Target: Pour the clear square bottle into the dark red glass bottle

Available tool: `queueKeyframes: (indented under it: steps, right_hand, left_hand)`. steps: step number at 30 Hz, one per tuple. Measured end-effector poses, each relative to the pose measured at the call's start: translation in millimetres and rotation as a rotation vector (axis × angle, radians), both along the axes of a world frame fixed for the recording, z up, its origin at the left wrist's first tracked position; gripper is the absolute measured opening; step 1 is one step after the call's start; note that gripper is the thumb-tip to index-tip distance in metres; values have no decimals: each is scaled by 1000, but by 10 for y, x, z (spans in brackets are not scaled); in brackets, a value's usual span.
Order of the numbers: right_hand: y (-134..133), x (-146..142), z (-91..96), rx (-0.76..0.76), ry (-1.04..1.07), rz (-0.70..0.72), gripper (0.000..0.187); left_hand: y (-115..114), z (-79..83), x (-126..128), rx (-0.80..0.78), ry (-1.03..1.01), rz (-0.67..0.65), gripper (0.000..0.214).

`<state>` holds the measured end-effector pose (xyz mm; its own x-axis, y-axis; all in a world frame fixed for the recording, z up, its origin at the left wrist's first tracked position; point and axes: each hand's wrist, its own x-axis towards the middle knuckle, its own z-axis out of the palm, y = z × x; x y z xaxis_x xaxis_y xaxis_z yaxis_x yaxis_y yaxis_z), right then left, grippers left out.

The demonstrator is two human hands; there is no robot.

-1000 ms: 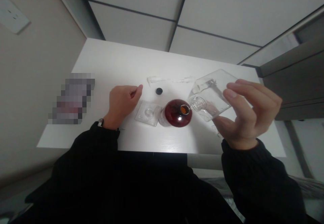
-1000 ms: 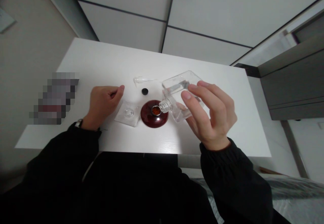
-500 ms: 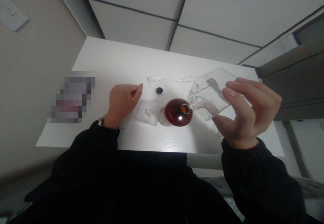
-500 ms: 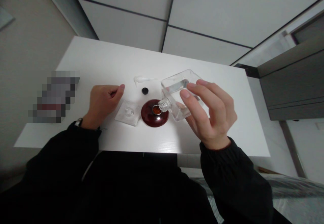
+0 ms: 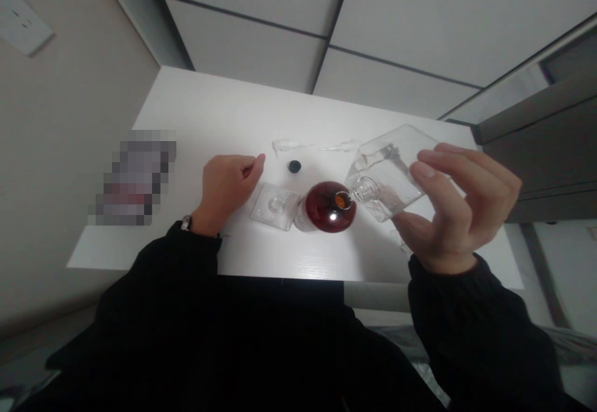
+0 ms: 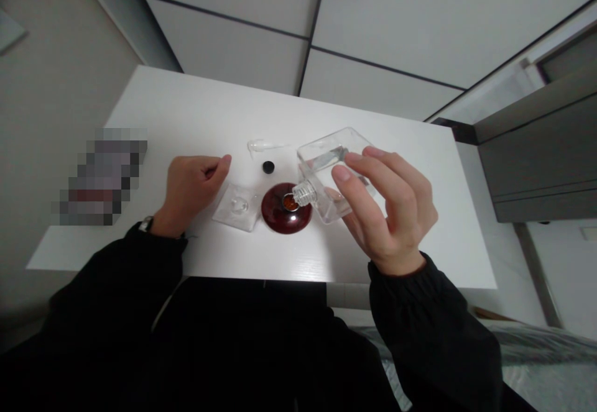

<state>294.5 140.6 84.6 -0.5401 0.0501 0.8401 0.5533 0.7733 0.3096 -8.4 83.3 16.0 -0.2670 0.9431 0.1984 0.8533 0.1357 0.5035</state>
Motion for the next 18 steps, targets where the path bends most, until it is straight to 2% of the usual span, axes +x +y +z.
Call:
queueKeyframes:
  steps: [8,13,18]
  right_hand:
    - [-3,17,22,7,-32,24,58]
    - [-12,19,13,-16,-30,29,55]
    - [-15,14,9,-19,-29,21,65]
  left_hand:
    - [2,-18,-4,-5,16,-3,54]
    - [5,-14,-1,-11,25,4,53]
    - [4,-16,-4,-8,26,-4,54]
